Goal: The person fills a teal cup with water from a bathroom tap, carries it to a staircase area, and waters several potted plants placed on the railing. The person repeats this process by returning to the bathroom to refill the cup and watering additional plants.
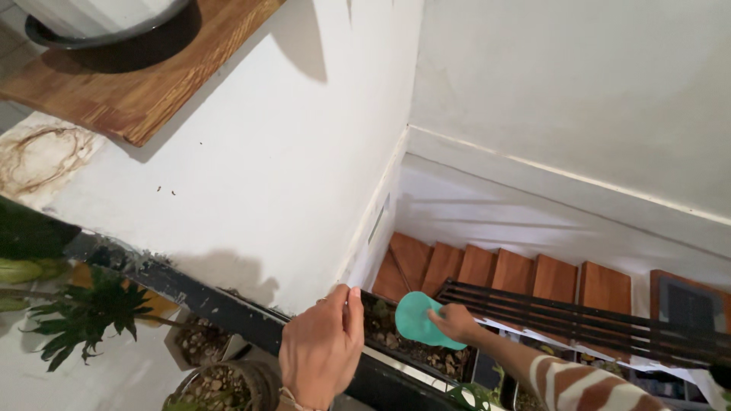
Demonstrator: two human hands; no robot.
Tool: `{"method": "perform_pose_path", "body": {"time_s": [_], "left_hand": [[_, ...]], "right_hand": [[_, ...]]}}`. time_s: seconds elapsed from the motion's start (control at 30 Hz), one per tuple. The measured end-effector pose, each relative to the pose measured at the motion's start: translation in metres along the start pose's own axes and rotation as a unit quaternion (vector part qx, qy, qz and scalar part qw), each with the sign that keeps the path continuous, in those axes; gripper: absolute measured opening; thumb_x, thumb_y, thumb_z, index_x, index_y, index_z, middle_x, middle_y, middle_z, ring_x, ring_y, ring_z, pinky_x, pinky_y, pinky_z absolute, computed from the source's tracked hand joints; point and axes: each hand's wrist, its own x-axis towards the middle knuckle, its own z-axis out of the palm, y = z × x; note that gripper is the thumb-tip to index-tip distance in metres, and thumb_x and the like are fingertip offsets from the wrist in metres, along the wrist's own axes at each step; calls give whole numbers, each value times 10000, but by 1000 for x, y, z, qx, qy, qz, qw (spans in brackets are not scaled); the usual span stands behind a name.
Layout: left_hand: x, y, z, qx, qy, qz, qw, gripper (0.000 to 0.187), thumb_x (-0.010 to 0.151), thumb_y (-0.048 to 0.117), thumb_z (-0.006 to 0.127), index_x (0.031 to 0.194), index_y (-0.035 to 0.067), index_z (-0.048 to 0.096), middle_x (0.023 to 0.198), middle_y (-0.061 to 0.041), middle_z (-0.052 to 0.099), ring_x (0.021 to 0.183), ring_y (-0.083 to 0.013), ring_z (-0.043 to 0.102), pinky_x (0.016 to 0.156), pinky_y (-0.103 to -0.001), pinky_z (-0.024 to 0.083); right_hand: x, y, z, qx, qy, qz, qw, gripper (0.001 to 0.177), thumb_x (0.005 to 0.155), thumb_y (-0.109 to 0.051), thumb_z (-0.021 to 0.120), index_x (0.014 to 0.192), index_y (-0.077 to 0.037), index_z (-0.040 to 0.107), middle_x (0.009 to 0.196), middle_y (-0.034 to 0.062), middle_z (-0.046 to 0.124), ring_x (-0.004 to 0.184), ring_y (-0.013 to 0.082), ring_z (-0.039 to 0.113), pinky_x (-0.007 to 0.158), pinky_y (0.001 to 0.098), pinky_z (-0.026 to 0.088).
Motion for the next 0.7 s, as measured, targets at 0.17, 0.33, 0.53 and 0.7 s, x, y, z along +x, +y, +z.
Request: {"method": "perform_pose_path", "body": {"time_s": [0.17,0.33,0.53,0.7], "left_hand": [[-1,-4,5,6,6,13,1000,301,993,345,497,947,112,681,646,-107,681,559,-337,672,556,-452,529],[0,-4,6,-4,17,14,1000,291,984,329,504,930,112,691,640,-112,676,558,-349,669,548,-466,523],[0,-4,7,6,11,9,1000,293,989,331,503,882,117,673,593,-103,662,567,-337,667,557,-462,524],[-1,-3,6,-1,44,29,999,287,986,325,514,879,114,674,606,-91,673,560,-328,666,549,-450,524]], "right_hand": [[16,-12,18,-48,-10,-13,999,674,959,-587,516,845,40,735,798,244,697,798,395,696,793,521,537],[19,-25,22,-38,-28,1,999,680,943,-593,514,802,44,707,796,243,688,790,396,694,798,516,538],[17,-28,22,-43,-35,7,998,706,952,-585,494,805,79,686,833,286,697,818,405,696,824,509,536],[15,-5,25,-60,-25,7,998,689,948,-613,468,881,26,715,913,267,703,914,401,686,878,501,533]]}}
